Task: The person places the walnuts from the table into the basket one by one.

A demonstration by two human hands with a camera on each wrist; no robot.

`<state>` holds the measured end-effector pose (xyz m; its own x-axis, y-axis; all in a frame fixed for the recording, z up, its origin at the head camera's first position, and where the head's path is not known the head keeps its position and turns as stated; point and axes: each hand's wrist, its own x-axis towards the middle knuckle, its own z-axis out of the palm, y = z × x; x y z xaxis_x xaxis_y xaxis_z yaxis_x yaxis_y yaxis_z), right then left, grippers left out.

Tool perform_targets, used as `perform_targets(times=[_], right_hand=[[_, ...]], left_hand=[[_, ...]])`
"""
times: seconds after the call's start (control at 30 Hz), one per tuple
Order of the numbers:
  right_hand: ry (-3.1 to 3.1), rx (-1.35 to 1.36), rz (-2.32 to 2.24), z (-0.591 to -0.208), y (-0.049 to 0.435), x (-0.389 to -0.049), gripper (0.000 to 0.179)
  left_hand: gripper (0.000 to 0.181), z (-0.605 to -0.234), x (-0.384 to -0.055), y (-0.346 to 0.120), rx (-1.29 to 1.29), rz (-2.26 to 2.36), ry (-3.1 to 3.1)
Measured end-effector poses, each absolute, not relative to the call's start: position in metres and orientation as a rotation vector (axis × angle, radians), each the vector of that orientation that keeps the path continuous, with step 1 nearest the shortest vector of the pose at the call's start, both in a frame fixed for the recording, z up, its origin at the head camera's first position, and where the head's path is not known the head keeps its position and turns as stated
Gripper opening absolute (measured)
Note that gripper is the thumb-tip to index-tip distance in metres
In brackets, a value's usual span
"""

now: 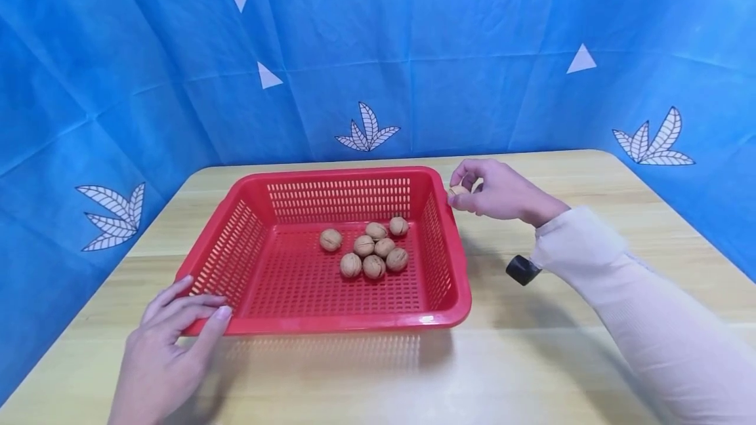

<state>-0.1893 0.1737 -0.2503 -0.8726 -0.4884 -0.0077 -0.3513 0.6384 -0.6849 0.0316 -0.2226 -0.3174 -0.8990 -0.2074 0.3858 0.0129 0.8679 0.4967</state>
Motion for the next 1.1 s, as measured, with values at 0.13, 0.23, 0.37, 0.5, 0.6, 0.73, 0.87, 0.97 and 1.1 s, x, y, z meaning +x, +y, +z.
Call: perform_targets(times=[0.13,0.23,0.37,0.5,0.6,0.73,0.87,0.97,1.1], right_hand=[[2.631,-0.701,-1.112,-0.248,0.161,-0.189,0.027],[2.615,-0.695,-1.148,-0.244,0.153,-0.190,0.026],[2.600,-0.725,-1.165,-0.242,0.143,-0.191,0.021],[2.574,-0.768,-1.142,-0.239,0.137,-0.193,0.017],[2.545,-0.788,-1.147,-0.239,0.131,-0.193,0.018],[2.511,-0.791,-1.183,-0.240,0.122,-0.194,0.019],[2.479,-0.786,-1.198,-0.238,0.112,-0.194,0.021],[2.460,-0.787,-1.184,-0.238,0.104,-0.196,0.022],[2.440,-0.777,-1.162,-0.240,0.094,-0.200,0.022]], left_hand=[[0.023,-0.317,0.034,-0.223,0.162,-0.691,-2.619],[0.023,-0.317,0.034,-0.224,0.163,-0.688,-2.615],[0.021,-0.317,0.035,-0.225,0.149,-0.685,-2.599],[0.020,-0.318,0.035,-0.225,0.138,-0.693,-2.588],[0.020,-0.317,0.034,-0.223,0.132,-0.691,-2.585],[0.020,-0.316,0.034,-0.222,0.130,-0.686,-2.589],[0.021,-0.316,0.034,-0.223,0.137,-0.690,-2.597],[0.022,-0.317,0.034,-0.223,0.150,-0.692,-2.603],[0.022,-0.318,0.033,-0.223,0.148,-0.690,-2.603]])
